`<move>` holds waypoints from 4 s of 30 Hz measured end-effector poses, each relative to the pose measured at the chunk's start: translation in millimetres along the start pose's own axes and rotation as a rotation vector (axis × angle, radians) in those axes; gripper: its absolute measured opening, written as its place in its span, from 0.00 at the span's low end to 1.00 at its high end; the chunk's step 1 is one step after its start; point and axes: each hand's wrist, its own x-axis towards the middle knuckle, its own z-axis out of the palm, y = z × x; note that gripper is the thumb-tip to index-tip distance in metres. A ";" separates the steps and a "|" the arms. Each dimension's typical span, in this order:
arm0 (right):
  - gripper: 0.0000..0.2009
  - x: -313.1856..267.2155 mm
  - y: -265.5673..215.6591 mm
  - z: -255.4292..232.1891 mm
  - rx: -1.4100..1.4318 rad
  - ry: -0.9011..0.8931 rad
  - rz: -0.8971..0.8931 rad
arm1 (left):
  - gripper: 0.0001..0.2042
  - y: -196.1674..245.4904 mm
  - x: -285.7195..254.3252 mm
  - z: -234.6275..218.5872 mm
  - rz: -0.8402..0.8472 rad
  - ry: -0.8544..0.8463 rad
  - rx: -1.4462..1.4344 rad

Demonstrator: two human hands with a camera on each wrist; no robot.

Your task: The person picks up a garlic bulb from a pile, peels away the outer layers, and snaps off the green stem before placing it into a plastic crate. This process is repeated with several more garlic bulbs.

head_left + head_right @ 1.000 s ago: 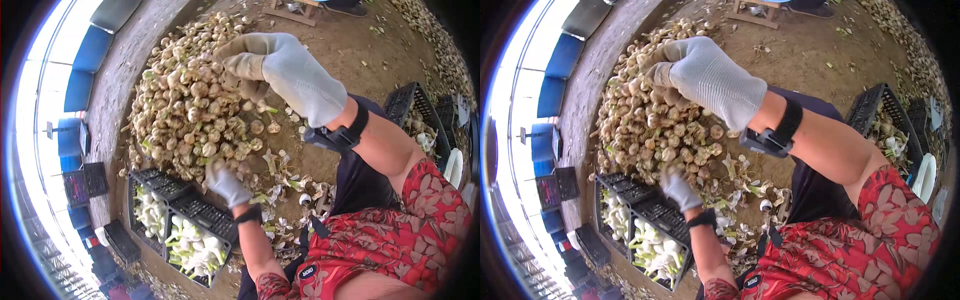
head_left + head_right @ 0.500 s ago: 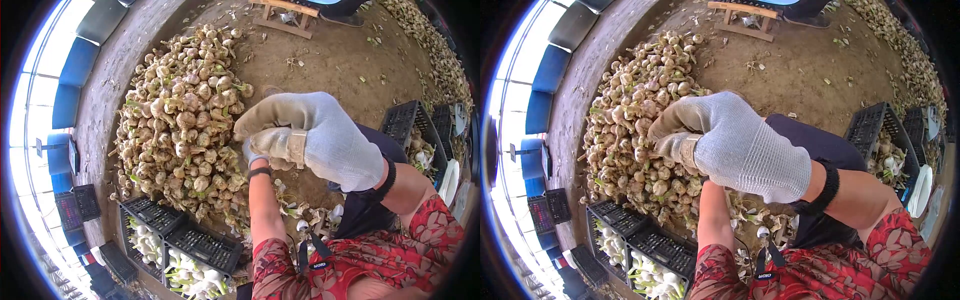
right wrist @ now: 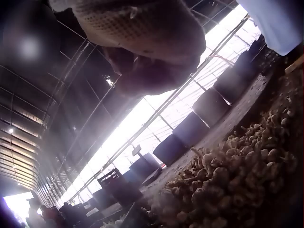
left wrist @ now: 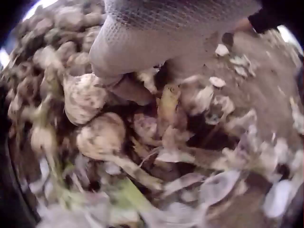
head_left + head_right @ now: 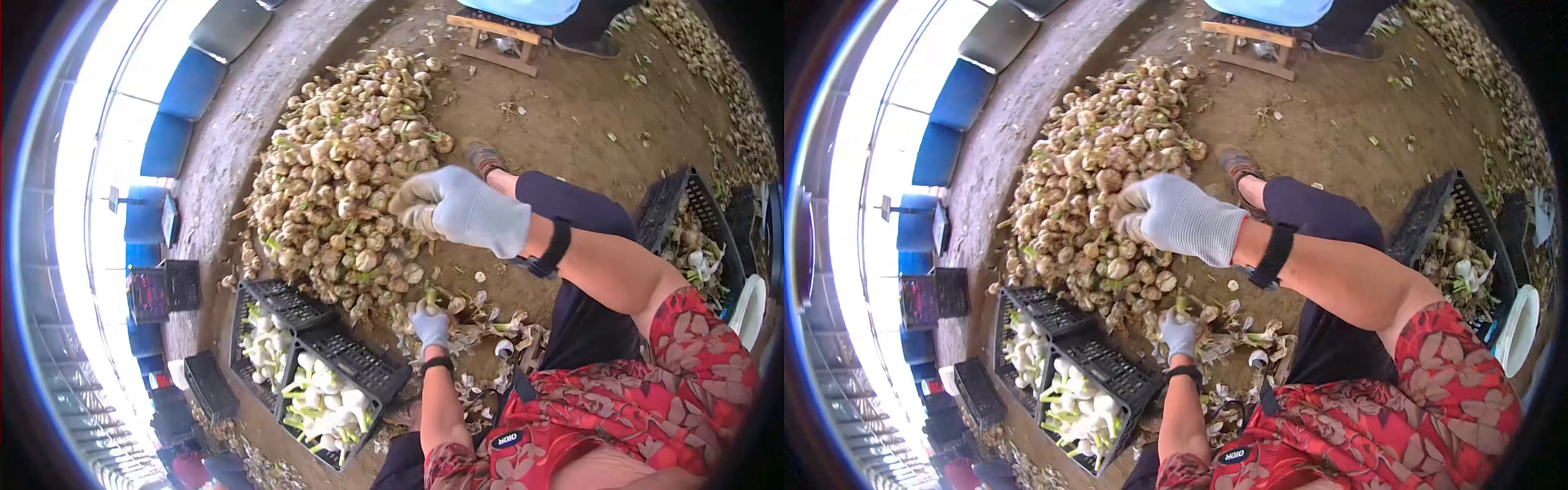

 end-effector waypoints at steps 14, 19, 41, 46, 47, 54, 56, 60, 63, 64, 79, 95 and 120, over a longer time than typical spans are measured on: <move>0.19 -76.2 83.6 148.0 -0.217 -0.478 0.035 | 0.21 109.7 -104.9 -223.9 -0.126 0.313 -0.775; 0.15 -90.7 85.8 135.6 0.001 -0.581 0.159 | 0.28 97.9 -119.2 -217.3 -0.213 0.158 -1.313; 0.08 -130.5 86.1 140.9 0.096 -0.280 0.169 | 0.26 79.8 -118.0 -169.0 -0.487 -0.300 -2.340; 0.08 -131.5 105.3 138.8 -0.012 -0.219 0.075 | 0.24 124.0 -112.4 -210.6 -0.576 0.097 -1.968; 0.09 -130.7 104.7 140.8 -0.052 -0.190 0.027 | 0.24 125.4 -114.2 -210.7 -0.510 0.118 -1.941; 0.10 -121.8 88.6 133.7 -0.745 -0.023 -0.617 | 0.21 93.6 -124.4 -189.6 -0.492 -0.185 -2.221; 0.09 -103.4 102.4 122.4 -0.843 0.090 -0.536 | 0.22 105.4 -126.8 -196.1 -0.585 -0.096 -2.124; 0.15 -90.2 108.1 101.8 -0.938 -0.001 -0.247 | 0.21 105.0 -130.6 -203.8 -0.599 -0.061 -2.091; 0.21 -108.8 99.2 108.8 -0.746 -0.215 -0.339 | 0.21 104.2 -132.9 -206.9 -0.589 -0.013 -2.091; 0.22 -109.9 100.3 111.0 -0.627 -0.324 -0.355 | 0.21 105.0 -132.4 -208.2 -0.585 0.000 -2.091; 0.28 -145.2 68.8 154.6 -0.584 -0.294 -0.386 | 0.22 115.2 -140.6 -209.3 -0.569 0.167 -1.876; 0.15 -145.2 65.8 151.8 -0.515 -0.357 -0.332 | 0.18 106.2 -141.8 -226.6 -0.578 0.032 -1.822; 0.17 -136.1 94.2 150.2 -0.216 -0.413 0.015 | 0.32 82.0 -142.9 -217.7 -0.534 -0.173 -1.811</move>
